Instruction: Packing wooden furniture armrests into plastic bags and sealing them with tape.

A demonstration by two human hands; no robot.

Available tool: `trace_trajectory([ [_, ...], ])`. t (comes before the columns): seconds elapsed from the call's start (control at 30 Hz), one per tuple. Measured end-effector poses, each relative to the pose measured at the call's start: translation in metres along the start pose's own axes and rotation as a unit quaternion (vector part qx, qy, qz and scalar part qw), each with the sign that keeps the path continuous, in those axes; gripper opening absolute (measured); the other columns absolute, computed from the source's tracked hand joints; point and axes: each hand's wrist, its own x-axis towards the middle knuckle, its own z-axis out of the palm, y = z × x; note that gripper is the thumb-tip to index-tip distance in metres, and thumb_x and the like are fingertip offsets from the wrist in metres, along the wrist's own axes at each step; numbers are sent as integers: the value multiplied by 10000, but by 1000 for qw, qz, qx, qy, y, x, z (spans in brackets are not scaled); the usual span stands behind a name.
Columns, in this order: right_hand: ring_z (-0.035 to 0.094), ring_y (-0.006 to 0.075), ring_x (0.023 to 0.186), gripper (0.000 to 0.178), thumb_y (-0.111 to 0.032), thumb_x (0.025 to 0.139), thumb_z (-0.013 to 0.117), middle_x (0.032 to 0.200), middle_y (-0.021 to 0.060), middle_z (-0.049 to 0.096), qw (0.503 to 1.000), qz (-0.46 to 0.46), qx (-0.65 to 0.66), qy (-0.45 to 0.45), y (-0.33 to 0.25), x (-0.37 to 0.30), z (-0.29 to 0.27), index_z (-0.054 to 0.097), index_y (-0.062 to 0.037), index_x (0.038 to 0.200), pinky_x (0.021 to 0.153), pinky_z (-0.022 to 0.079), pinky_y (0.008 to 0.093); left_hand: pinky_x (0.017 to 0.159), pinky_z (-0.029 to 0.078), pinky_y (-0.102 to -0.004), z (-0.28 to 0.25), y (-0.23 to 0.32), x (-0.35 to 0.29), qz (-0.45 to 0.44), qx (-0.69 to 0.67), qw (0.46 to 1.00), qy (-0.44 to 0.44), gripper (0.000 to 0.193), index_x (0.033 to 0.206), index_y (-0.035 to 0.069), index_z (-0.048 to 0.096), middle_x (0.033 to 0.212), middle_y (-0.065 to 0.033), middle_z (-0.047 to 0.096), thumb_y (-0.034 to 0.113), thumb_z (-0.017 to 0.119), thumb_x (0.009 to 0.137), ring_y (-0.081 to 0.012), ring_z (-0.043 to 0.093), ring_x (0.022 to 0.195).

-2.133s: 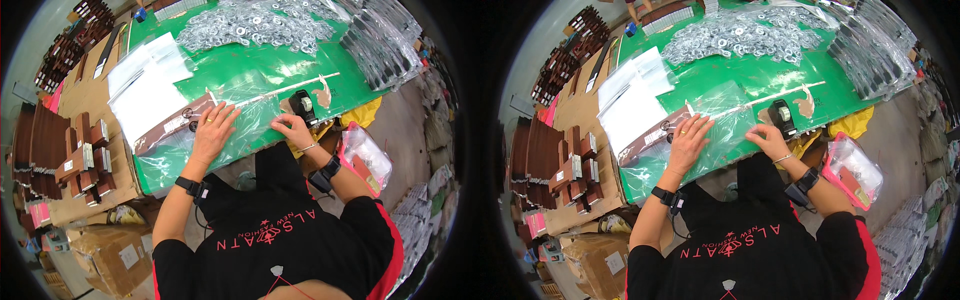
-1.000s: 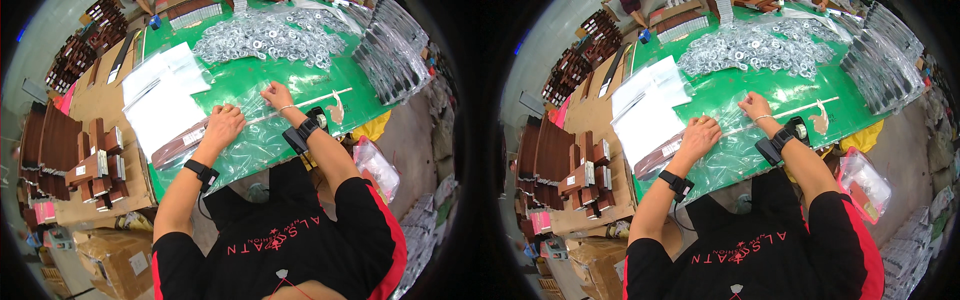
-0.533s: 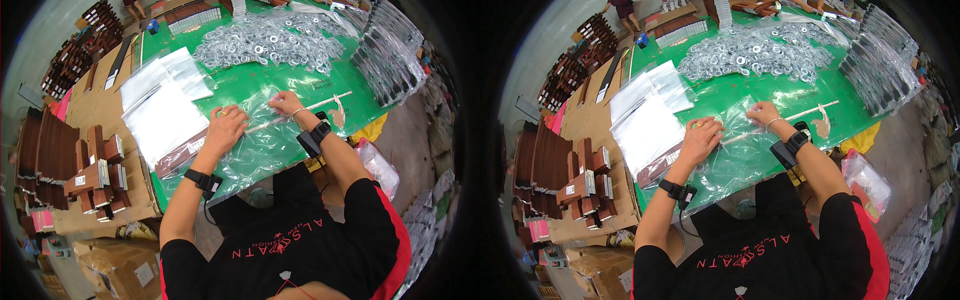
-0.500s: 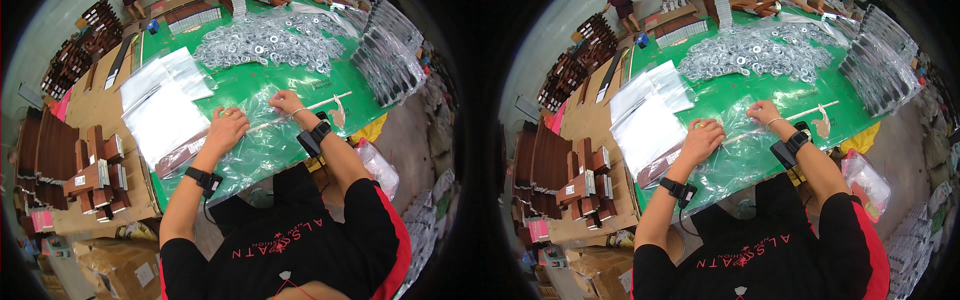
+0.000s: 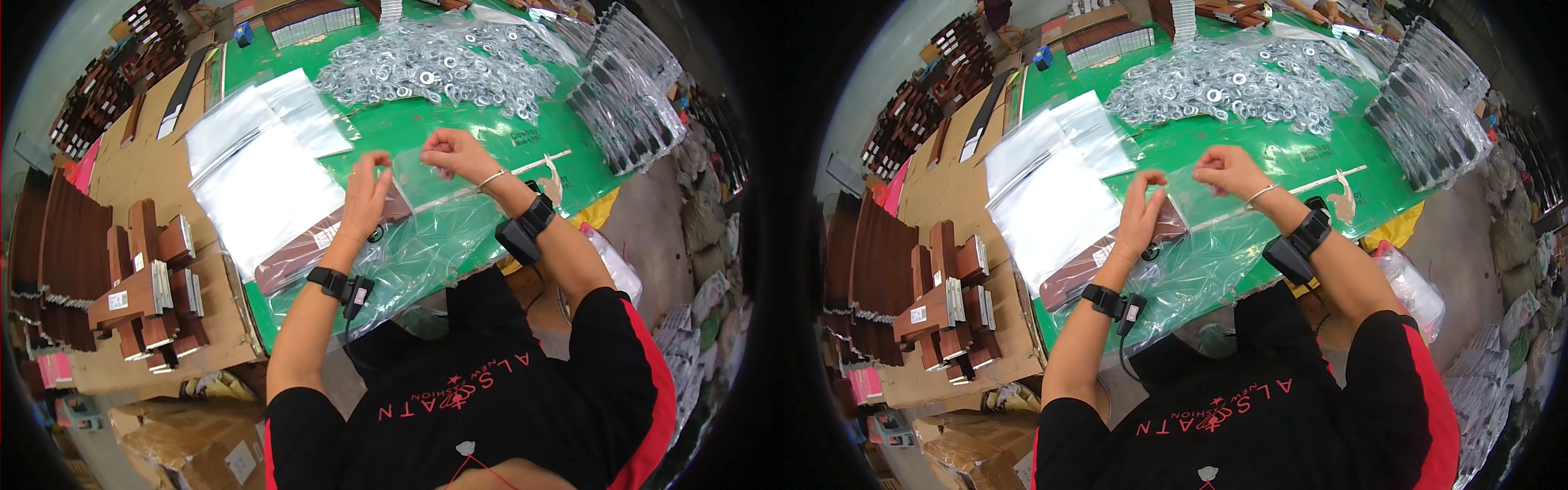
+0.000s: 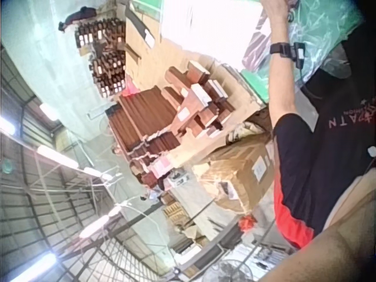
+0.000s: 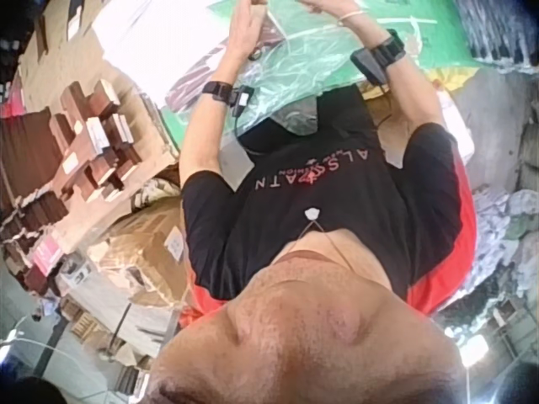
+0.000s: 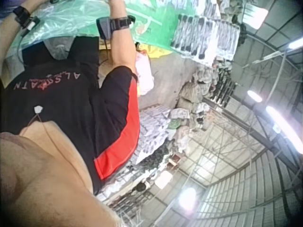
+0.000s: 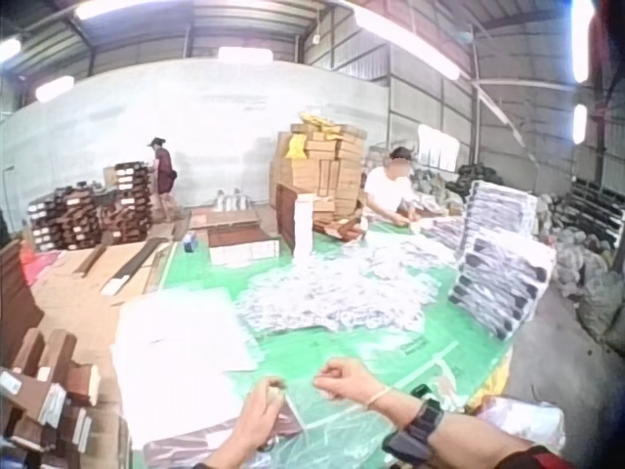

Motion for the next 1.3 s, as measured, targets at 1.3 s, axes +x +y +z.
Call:
trace_trajectory([
  [1.3,619,285,926,773,-397,686,879,1106,147,602,932,-113,-183,292,74,-147,81,483,-34,1241,768,505,400,830,439,-297,-45,12,-38,-68,111,990,-54,373,1206,117,715,984,-4,763,352,507,1005,-177,510,838],
])
